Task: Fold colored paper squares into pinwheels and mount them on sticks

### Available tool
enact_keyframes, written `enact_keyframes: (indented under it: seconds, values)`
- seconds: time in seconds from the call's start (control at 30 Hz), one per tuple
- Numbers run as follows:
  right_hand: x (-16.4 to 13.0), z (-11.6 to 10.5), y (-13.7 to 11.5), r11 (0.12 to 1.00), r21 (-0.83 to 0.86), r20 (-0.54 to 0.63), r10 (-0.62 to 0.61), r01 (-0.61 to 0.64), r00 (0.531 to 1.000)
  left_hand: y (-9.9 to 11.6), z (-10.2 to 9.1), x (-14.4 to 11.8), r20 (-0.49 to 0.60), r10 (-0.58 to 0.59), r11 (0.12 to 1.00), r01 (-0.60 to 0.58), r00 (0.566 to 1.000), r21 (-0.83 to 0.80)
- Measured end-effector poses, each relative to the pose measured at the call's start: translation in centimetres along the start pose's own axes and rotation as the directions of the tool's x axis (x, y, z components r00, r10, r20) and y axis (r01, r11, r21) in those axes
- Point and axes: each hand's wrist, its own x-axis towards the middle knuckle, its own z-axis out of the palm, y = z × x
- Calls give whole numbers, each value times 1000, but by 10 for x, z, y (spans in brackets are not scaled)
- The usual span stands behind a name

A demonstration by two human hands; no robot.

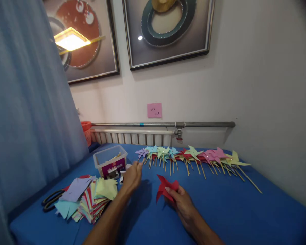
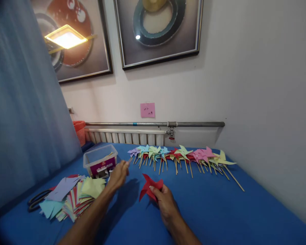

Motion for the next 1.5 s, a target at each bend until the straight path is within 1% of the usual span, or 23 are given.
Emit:
enact_keyframes:
  seconds: [0.07, 0.1, 0.13, 0.2, 0.27, 0.33, 0.43, 0.5, 0.63, 0.7, 0.9, 1.03, 1.2, 1.4, 1.5]
  values:
    - [-2, -1, -3, 999, 35, -31, 26, -25, 999, 2, 31, -23, 76, 46, 981, -31, 996, -192]
    - [-2, -1, -4, 998, 51, -43, 31, -29, 999, 3, 42, -31, 122, 58, 965, -24, 991, -262]
    - [-3, -1, -4, 998, 64, -53, 33, -30, 998, 3, 50, -36, 151, 56, 951, -7, 987, -308]
    - [-3, -2, -5, 996, 88, -68, 39, -34, 997, 3, 58, -40, 212, 4, 918, 80, 977, -387]
    - [-3, -2, -7, 993, 110, -78, 50, -41, 996, 3, 59, -39, 258, -63, 884, 174, 964, -434]
    - [-3, -1, -8, 991, 130, -90, 57, -45, 994, 2, 58, -36, 279, -96, 867, 218, 955, -448]
    - [-4, -1, -10, 989, 140, -99, 69, -55, 993, 1, 58, -34, 284, -96, 872, 219, 954, -438]
    - [-4, -1, -11, 989, 137, -93, 76, -63, 993, 3, 60, -37, 316, -103, 860, 244, 943, -449]
    - [-3, -1, -9, 990, 120, -53, 81, -74, 995, 13, 67, -47, 428, -104, 808, 327, 898, -490]
    - [-2, -1, -8, 991, 111, -51, 77, -71, 996, 18, 69, -53, 465, -94, 796, 347, 880, -496]
    - [0, -3, -5, 994, 95, -59, 63, -57, 996, 25, 65, -60, 477, -74, 803, 336, 876, -492]
    - [1, -3, -3, 994, 98, -63, 61, -55, 996, 22, 67, -59, 462, -74, 808, 325, 884, -492]
    - [2, -3, -1, 995, 96, -79, 50, -42, 996, 18, 71, -59, 437, -20, 811, 270, 899, -519]
    - [1, -3, -2, 993, 112, -60, 40, -33, 997, 18, 71, -59, 458, -64, 811, 314, 887, -493]
    - [1, -4, -1, 993, 111, -51, 37, -31, 998, 17, 72, -59, 436, -33, 835, 264, 899, -483]
